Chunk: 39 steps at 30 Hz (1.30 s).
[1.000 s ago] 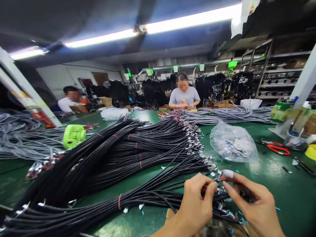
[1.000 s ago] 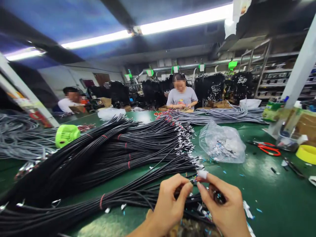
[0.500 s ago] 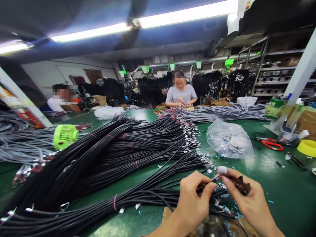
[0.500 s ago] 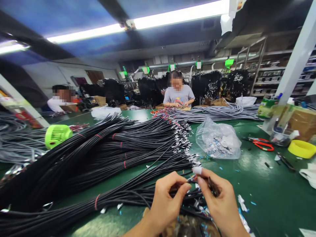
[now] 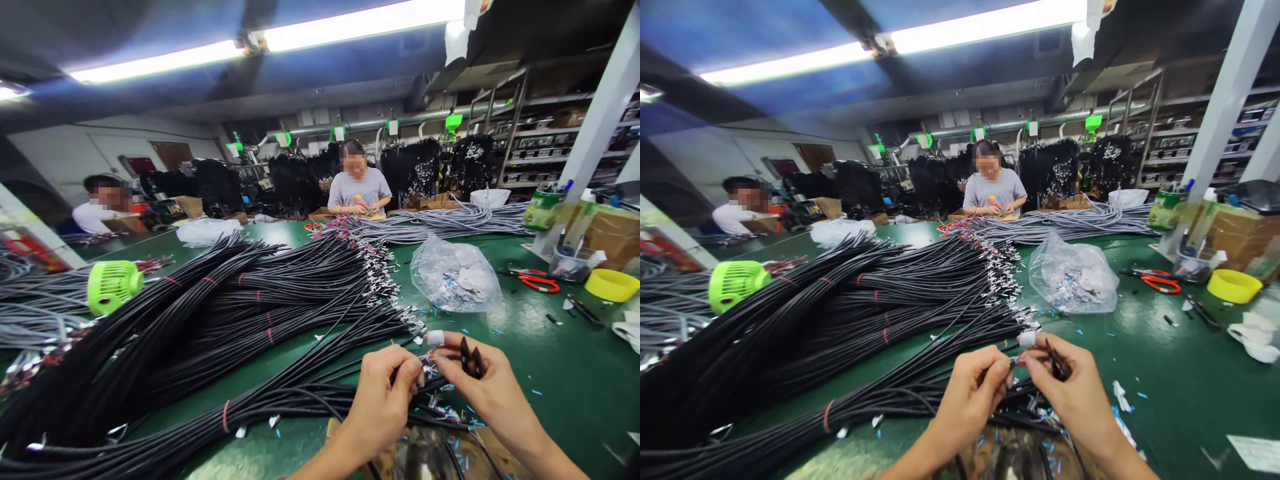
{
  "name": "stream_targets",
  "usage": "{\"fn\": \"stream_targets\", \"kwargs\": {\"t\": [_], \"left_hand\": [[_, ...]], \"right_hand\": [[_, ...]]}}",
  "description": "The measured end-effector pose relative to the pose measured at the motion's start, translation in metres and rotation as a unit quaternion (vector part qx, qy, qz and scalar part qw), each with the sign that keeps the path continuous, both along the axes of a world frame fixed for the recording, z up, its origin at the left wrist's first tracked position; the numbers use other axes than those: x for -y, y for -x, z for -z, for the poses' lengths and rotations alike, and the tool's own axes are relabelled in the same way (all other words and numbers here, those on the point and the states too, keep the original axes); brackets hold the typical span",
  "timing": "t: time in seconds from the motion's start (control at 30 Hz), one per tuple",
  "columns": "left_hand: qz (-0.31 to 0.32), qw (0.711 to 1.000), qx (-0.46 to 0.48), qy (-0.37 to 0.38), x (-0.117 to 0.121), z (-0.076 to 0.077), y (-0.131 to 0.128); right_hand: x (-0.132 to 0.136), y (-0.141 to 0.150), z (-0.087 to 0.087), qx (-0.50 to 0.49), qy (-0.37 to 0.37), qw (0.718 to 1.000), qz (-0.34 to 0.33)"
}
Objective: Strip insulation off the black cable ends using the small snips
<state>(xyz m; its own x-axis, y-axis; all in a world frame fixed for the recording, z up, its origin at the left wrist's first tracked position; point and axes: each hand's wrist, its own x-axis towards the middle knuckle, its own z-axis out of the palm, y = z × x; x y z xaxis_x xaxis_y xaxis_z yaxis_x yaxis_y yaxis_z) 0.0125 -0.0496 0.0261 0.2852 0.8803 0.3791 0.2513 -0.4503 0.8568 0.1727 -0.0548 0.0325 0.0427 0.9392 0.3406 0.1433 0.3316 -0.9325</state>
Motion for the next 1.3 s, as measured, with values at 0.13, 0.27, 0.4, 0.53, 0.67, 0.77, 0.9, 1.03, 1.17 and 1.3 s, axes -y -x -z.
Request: {"fn": "stream_targets", "kwargs": {"t": [0.13, 0.27, 0.4, 0.53, 0.67, 0.77, 0.9, 1.03, 1.17, 1.3], "left_hand": [[-0.002, 1.0, 0.008, 0.018, 0.001, 0.0, 0.0], [-0.054, 0.998, -0.008, -0.028, 0.003, -0.004, 0.0], [-0.075, 0.995, -0.024, -0.065, 0.005, -0.006, -0.002], [-0.079, 0.995, -0.015, -0.061, 0.005, -0.003, -0.003], [-0.075, 0.996, -0.006, -0.036, 0.004, -0.002, -0.003], [-0.068, 0.997, -0.006, -0.026, 0.003, -0.003, -0.002], [-0.057, 0.998, 0.002, -0.009, 0.003, -0.004, -0.001], [-0.025, 1.0, 0.007, 0.017, 0.002, -0.004, -0.001], [0.016, 0.999, 0.02, 0.039, 0.0, -0.004, 0.002], [0.029, 0.998, 0.015, 0.049, 0.0, -0.002, 0.003]], "right_hand": [[0.003, -0.003, -0.001, 0.018, -0.029, 0.997, 0.073], [0.009, -0.006, -0.004, 0.053, -0.076, 0.985, 0.147], [0.01, -0.006, -0.002, 0.08, -0.084, 0.987, 0.107], [0.008, -0.005, 0.002, 0.102, -0.092, 0.984, 0.115], [0.009, -0.002, 0.005, 0.142, -0.138, 0.974, 0.108], [0.012, -0.001, 0.007, 0.145, -0.176, 0.966, 0.119], [0.01, -0.004, 0.014, 0.121, -0.146, 0.977, 0.098], [0.003, -0.004, 0.017, 0.067, -0.051, 0.996, 0.027], [0.002, -0.003, 0.013, -0.012, -0.006, 1.0, -0.007], [0.011, -0.013, 0.035, 0.014, 0.032, 0.998, -0.055]]}}
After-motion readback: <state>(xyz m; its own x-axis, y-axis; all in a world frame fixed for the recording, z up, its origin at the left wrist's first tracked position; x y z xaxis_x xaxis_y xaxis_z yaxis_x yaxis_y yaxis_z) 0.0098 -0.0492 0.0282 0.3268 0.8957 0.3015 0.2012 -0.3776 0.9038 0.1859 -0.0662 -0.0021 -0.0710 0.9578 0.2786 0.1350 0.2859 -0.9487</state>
